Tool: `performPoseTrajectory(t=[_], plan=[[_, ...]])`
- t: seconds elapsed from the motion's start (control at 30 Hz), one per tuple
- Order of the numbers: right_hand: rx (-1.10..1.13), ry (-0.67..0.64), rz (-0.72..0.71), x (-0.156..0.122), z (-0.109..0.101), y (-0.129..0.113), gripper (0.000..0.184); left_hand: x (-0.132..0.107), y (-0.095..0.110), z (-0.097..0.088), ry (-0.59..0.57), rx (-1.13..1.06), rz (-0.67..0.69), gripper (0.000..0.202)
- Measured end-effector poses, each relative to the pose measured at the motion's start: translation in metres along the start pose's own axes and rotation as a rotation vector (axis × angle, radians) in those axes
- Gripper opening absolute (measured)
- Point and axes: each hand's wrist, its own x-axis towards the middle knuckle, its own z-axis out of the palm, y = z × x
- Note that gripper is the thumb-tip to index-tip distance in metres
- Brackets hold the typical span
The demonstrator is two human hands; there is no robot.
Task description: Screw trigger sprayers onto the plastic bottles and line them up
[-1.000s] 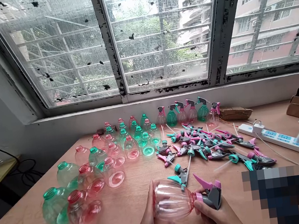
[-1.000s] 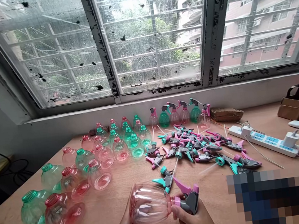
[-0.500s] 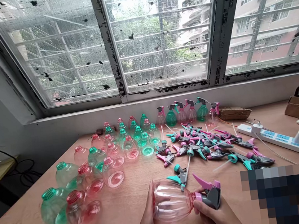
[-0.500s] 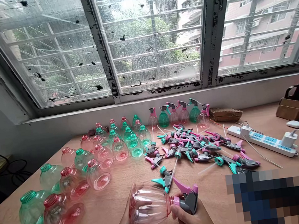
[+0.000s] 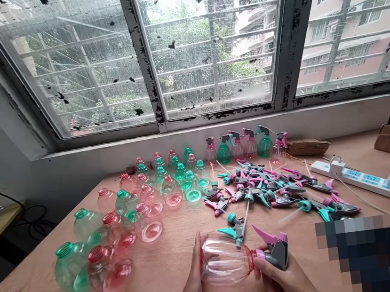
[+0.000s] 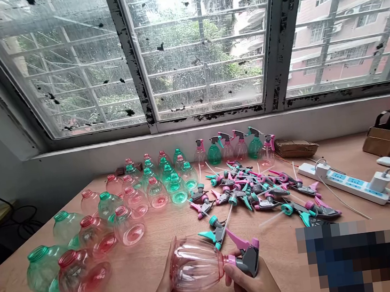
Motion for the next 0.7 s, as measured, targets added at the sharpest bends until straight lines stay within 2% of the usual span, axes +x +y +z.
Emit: performPoseTrajectory(t=[0.13, 0.37, 0.53, 0.7], plan=[[0.02, 0.012, 0.001, 0.0, 0.001, -0.002, 0.044, 0.0, 0.0, -0.001, -0.004, -0.054, -0.04, 0.096], [0.054, 0.007, -0.001, -0.003, 0.005, -0.012, 0.042, 0.002, -0.003, -0.002, 0.017, 0.022, -0.047, 0.102], [0.046, 0.01, -0.007, -0.004, 0.004, -0.01, 0.041, -0.001, 0.003, -0.001, 0.015, 0.001, -0.068, 0.11], [0.023, 0.007, -0.028, -0.002, 0.001, -0.006, 0.04, -0.001, 0.015, 0.001, 0.003, -0.048, -0.098, 0.098]])
